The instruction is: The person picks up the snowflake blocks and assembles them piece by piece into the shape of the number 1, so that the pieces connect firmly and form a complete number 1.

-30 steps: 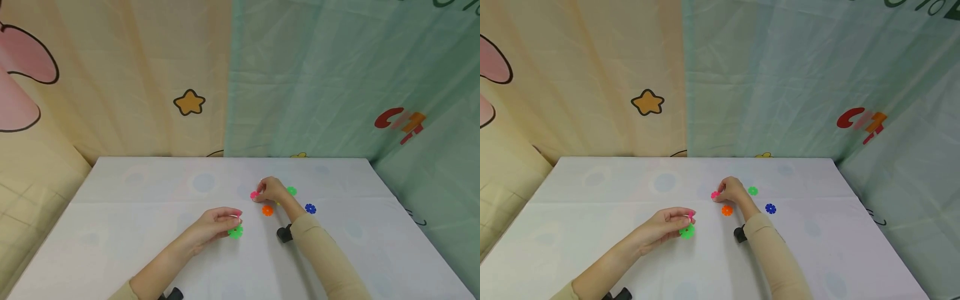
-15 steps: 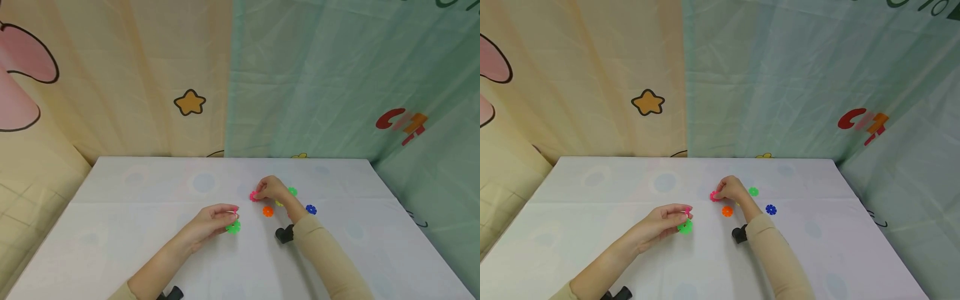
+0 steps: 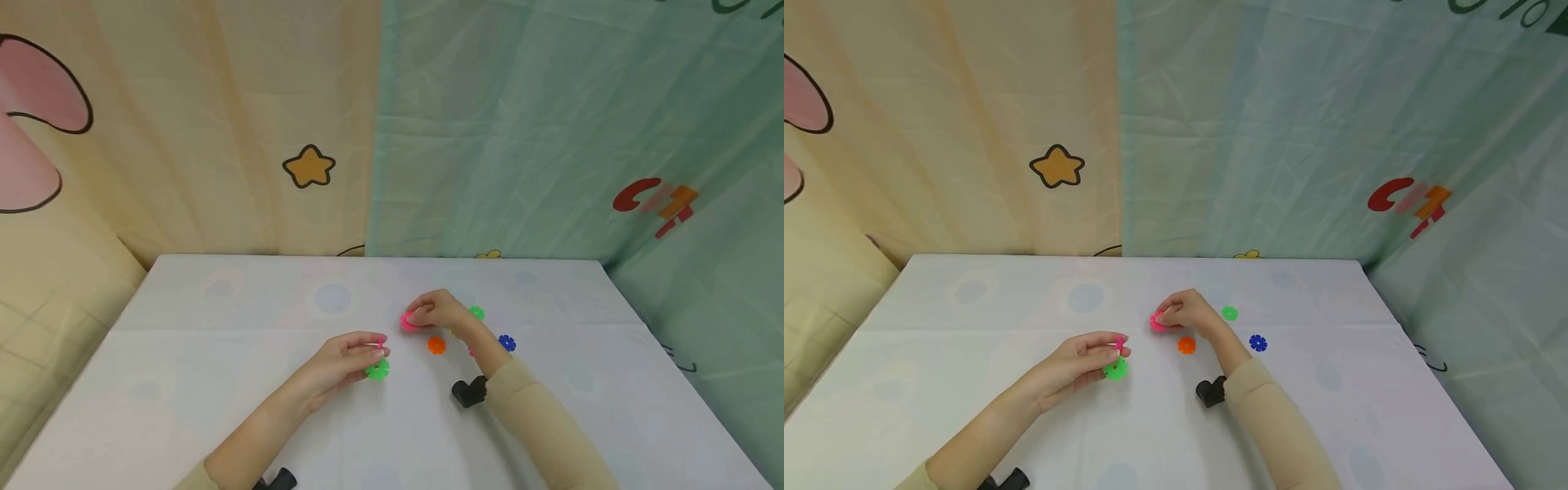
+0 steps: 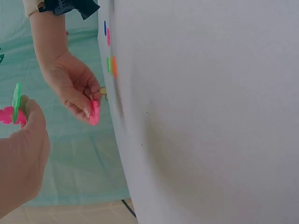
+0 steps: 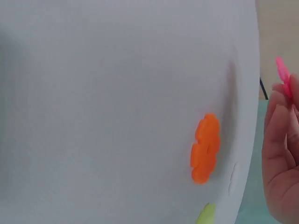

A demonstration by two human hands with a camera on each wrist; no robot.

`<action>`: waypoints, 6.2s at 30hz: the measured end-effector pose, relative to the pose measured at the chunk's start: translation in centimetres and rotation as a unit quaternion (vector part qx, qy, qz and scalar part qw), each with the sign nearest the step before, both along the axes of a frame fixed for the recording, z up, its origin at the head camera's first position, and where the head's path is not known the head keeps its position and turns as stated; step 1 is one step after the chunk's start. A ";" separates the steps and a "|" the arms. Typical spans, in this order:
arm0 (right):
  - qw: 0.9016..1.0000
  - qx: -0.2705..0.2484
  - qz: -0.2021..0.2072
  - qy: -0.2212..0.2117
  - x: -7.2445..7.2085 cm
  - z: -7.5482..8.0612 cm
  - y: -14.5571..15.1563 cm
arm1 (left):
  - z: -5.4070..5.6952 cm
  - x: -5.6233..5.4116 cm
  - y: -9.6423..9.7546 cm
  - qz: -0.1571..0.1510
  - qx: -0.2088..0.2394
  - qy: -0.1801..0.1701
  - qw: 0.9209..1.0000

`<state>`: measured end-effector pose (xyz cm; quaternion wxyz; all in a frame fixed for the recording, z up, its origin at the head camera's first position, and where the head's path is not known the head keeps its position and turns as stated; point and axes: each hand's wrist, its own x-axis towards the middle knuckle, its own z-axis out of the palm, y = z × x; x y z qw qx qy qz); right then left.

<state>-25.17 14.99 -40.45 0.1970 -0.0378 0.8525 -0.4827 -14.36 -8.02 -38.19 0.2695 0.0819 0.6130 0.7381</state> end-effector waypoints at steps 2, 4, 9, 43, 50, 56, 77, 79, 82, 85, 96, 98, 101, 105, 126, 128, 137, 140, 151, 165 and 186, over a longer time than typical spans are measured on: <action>0.999 -0.034 0.000 -0.005 0.4 0.1 -0.1 | -0.1 0.0 0.0 -0.002 0.001 -0.002 1.000; 0.998 -0.061 0.005 -0.009 0.8 0.4 -0.1 | -0.1 0.0 0.1 -0.003 0.001 -0.004 1.000; 0.996 -0.085 0.022 -0.006 1.7 1.3 -0.2 | -0.1 0.0 0.3 -0.007 0.002 -0.007 1.000; 0.983 -0.128 0.126 0.027 5.0 4.9 -1.4 | 0.2 0.0 -0.1 -0.005 -0.006 -0.009 1.000; 0.983 -0.124 0.130 0.033 5.3 5.1 -1.3 | 0.0 -0.1 0.1 -0.015 -0.002 -0.006 1.000; 0.982 -0.118 0.146 0.037 5.5 5.1 -1.3 | 0.1 0.0 0.3 -0.015 0.006 -0.011 1.000; 0.978 -0.135 0.159 0.025 6.2 5.4 -2.0 | -0.6 0.5 0.8 0.030 0.000 0.006 1.000; 0.977 -0.137 0.160 0.024 6.2 5.5 -2.1 | -0.5 0.6 0.8 0.034 0.000 0.011 0.999; 0.977 -0.137 0.160 0.026 6.3 5.6 -2.1 | -0.4 0.8 1.0 0.043 -0.003 0.017 0.999; 0.976 -0.140 0.163 0.026 6.3 5.7 -2.2 | -0.4 0.9 1.1 0.051 -0.004 0.022 0.998; 0.979 -0.160 0.128 0.009 6.6 5.2 -2.7 | -0.5 1.0 1.7 0.088 0.003 0.027 0.996; 0.980 -0.164 0.114 0.007 6.7 5.0 -2.7 | -0.6 1.0 1.9 0.096 0.000 0.027 0.995; 0.980 -0.168 0.105 0.002 6.7 4.8 -2.6 | -0.7 1.1 2.2 0.104 -0.003 0.027 0.994; 0.977 -0.176 0.124 0.000 6.4 4.9 -2.2 | -0.8 1.2 2.5 0.113 -0.002 0.036 0.993; 0.974 -0.183 0.130 0.022 6.6 5.0 -1.8 | -0.9 1.3 3.1 0.123 0.014 0.059 0.991; 0.974 -0.189 0.120 0.014 6.7 4.8 -1.8 | -0.8 1.3 3.2 0.123 0.015 0.056 0.991; 0.973 -0.203 0.105 0.007 6.9 4.6 -1.7 | -0.8 1.3 3.1 0.113 0.014 0.060 0.992; 0.971 -0.212 0.114 0.002 7.0 4.6 -1.5 | -0.7 1.2 2.8 0.086 0.004 0.063 0.994; 0.962 -0.230 0.150 -0.008 7.4 3.8 -0.9 | -1.1 1.0 1.8 0.018 0.000 0.064 0.998; 0.961 -0.225 0.158 -0.014 7.1 3.4 -0.3 | -1.1 0.7 1.9 0.012 -0.020 0.048 0.999; 0.973 -0.205 0.106 0.005 7.3 2.9 -0.1 | -1.4 0.6 2.5 0.021 -0.004 0.021 1.000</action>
